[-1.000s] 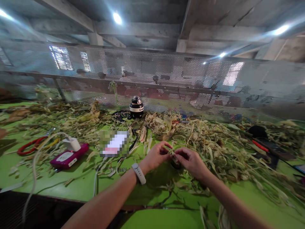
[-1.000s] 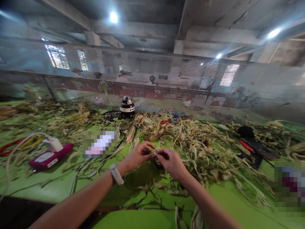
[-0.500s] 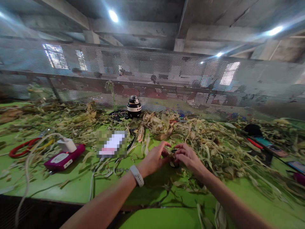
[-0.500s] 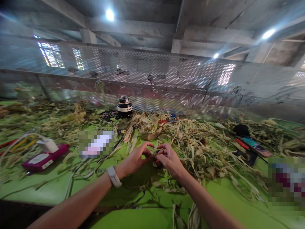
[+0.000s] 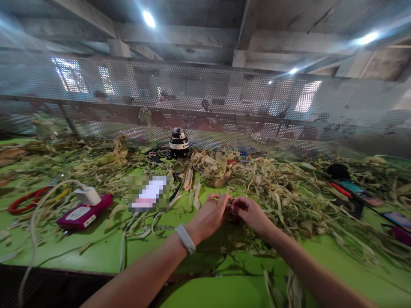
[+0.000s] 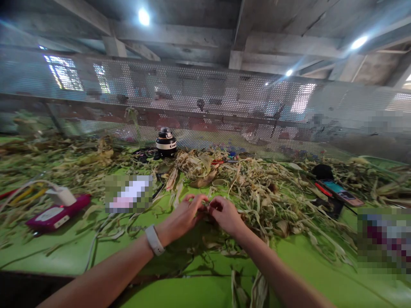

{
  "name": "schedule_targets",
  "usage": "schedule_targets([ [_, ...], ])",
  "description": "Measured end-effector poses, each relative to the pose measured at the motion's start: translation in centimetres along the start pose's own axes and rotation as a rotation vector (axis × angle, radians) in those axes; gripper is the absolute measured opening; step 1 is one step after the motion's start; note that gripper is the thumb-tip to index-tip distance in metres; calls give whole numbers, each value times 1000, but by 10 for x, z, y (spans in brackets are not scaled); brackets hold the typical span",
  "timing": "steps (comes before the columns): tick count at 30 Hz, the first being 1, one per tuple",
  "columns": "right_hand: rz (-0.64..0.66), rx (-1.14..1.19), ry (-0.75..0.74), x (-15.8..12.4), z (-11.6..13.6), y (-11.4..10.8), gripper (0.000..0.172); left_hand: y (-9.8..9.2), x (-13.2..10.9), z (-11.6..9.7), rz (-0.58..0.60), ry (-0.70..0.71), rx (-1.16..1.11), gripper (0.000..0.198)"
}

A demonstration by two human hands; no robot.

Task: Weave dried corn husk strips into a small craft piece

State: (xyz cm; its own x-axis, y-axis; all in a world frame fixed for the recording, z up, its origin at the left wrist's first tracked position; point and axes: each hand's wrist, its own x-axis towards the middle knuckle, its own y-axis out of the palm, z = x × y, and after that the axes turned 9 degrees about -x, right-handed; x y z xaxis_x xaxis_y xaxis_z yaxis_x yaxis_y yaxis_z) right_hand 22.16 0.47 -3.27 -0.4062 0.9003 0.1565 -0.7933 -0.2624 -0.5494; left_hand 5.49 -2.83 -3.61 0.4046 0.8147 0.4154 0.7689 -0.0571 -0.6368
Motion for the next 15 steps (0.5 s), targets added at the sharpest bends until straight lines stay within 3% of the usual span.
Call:
schedule_targets([
  [4,-226,-161,-101,-1,4,-2,12,-1,3,-1,-38,-167,-266,37],
  [7,-246,-91,-101,-2,6,-3,18,-2,6,0,-8,-260,-504,38],
  [10,-235,-15,-90,-1,7,-4,19,-3,8,2,112,-237,-639,28],
  [15,-242,81,-89,-1,10,-4,21,-3,6,-1,333,-203,-691,29],
])
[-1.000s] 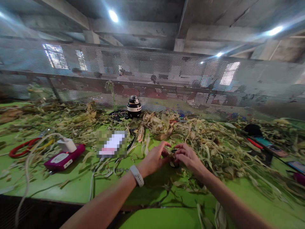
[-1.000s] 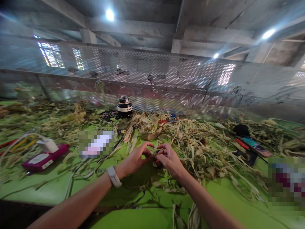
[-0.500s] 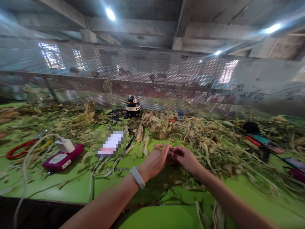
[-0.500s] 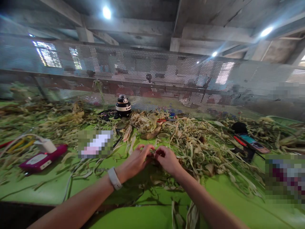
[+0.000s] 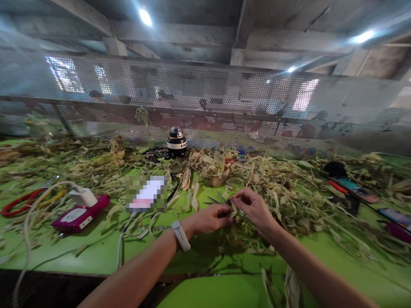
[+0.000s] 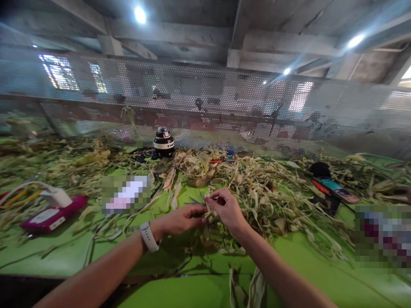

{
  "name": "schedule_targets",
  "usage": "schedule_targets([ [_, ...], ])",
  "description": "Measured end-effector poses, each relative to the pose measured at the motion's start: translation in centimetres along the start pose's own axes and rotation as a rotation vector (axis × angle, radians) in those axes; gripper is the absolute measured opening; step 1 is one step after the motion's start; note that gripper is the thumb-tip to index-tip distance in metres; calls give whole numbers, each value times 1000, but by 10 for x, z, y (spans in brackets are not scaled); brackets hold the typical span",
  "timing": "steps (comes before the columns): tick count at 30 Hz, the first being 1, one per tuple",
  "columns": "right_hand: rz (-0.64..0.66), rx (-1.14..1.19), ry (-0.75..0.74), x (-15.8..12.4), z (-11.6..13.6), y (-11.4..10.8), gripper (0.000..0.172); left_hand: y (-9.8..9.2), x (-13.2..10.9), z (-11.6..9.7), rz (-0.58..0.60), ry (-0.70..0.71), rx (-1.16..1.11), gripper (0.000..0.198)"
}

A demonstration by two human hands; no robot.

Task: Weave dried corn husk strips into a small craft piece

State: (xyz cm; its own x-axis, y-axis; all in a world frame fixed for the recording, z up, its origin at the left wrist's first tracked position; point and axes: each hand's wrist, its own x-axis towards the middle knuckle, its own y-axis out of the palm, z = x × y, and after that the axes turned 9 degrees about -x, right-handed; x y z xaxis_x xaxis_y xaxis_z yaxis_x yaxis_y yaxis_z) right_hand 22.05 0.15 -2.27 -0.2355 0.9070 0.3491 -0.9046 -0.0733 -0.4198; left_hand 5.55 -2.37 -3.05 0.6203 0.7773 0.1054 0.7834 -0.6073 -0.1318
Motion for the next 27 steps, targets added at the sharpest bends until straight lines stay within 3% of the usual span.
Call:
schedule_targets([
  [4,-60,12,-38,-1,0,1,24,4,-5,-8,59,-55,-22,26],
  [9,-70,-34,-57,-1,-1,4,26,8,-8,-11,-13,-168,-308,17],
  [12,-43,-19,-40,-1,1,6,28,11,-7,-8,-105,-149,-351,22],
  [17,20,77,31,-1,11,2,32,10,-2,1,-137,-139,-356,36],
  [22,134,-65,-12,-1,9,-6,36,3,-2,0,-278,-55,-381,35],
  [27,59,-207,-85,0,-1,-4,36,1,-4,-7,-286,-77,-362,30],
])
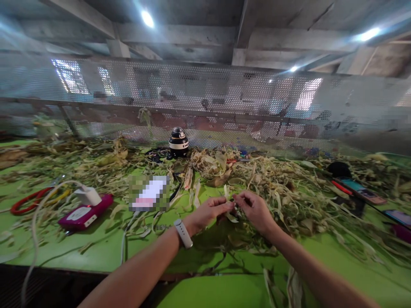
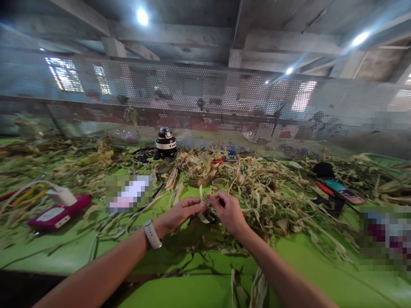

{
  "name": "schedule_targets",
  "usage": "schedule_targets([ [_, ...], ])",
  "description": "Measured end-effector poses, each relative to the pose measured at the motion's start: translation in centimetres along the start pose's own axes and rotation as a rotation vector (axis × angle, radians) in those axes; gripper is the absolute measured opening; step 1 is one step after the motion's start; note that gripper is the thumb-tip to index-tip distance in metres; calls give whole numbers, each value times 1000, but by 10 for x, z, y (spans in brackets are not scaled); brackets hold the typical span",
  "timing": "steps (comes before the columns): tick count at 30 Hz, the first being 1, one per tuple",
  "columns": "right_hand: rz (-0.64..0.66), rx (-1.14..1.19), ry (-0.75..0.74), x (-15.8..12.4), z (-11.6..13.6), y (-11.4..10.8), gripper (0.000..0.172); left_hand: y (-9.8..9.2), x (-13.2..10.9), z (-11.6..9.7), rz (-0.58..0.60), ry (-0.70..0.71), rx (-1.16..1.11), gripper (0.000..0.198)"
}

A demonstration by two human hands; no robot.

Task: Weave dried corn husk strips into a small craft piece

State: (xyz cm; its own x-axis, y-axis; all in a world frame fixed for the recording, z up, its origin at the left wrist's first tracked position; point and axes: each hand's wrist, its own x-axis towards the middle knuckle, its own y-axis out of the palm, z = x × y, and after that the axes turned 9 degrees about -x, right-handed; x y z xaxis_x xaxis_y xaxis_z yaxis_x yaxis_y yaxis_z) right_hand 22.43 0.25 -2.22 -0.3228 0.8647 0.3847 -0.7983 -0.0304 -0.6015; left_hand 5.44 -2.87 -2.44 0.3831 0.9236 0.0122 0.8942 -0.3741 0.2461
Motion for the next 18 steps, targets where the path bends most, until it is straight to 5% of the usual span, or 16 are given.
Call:
schedule_targets([
  [4,-118,-42,10,5,-6,-2,36,0,-1,0,16,2,34,33],
  [8,-97,96,121,5,-7,-7,40,-1,2,2,-2,38,6,34],
  [15,187,93,84,-7,3,0,47,-1,8,2,-148,178,20,38],
  [18,215,128,67,-9,7,6,41,1,7,0,-153,174,2,36],
])
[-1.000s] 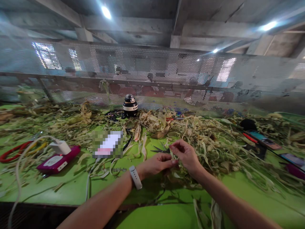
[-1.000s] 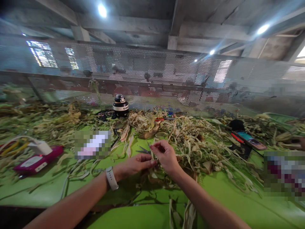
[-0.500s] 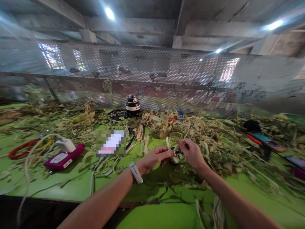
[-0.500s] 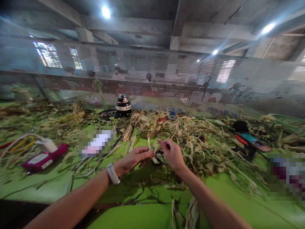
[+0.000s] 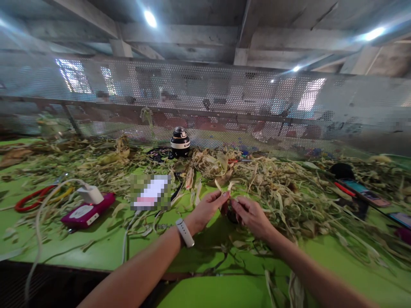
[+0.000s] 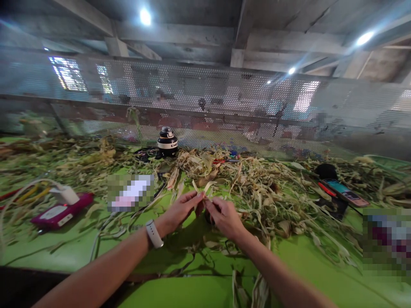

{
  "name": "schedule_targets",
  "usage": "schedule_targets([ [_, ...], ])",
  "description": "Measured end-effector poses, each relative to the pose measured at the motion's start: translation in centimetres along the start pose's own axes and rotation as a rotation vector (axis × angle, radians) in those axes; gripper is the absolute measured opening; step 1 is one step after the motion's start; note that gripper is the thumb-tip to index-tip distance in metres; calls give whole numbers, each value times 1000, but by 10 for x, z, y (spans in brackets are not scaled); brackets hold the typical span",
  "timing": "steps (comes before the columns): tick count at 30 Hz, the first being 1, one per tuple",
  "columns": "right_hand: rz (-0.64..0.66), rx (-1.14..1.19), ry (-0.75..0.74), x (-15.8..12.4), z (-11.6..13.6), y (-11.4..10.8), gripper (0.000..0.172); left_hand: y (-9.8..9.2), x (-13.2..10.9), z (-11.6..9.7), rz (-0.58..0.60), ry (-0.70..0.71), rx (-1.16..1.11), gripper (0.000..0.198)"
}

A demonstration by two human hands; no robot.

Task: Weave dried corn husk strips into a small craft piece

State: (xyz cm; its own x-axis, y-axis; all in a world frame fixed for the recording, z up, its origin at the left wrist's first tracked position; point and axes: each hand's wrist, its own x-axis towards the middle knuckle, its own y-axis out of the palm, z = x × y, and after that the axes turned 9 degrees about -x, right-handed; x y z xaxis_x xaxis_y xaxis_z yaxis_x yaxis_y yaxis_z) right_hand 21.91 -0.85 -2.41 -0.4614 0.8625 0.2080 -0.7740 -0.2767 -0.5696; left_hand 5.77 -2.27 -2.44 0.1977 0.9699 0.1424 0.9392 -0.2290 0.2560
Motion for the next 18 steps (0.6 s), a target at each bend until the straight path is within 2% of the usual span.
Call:
schedule_targets([
  [4,0,96,47,0,4,-2,35,1,-1,0,14,-43,-72,38],
  [8,7,146,66,1,7,-4,39,2,0,2,3,-67,-48,42],
  [14,-138,92,41,5,-1,-3,39,2,1,-3,-31,-44,-104,35],
  [18,-194,135,118,5,-2,-6,40,-1,2,-4,-54,4,-155,29],
])
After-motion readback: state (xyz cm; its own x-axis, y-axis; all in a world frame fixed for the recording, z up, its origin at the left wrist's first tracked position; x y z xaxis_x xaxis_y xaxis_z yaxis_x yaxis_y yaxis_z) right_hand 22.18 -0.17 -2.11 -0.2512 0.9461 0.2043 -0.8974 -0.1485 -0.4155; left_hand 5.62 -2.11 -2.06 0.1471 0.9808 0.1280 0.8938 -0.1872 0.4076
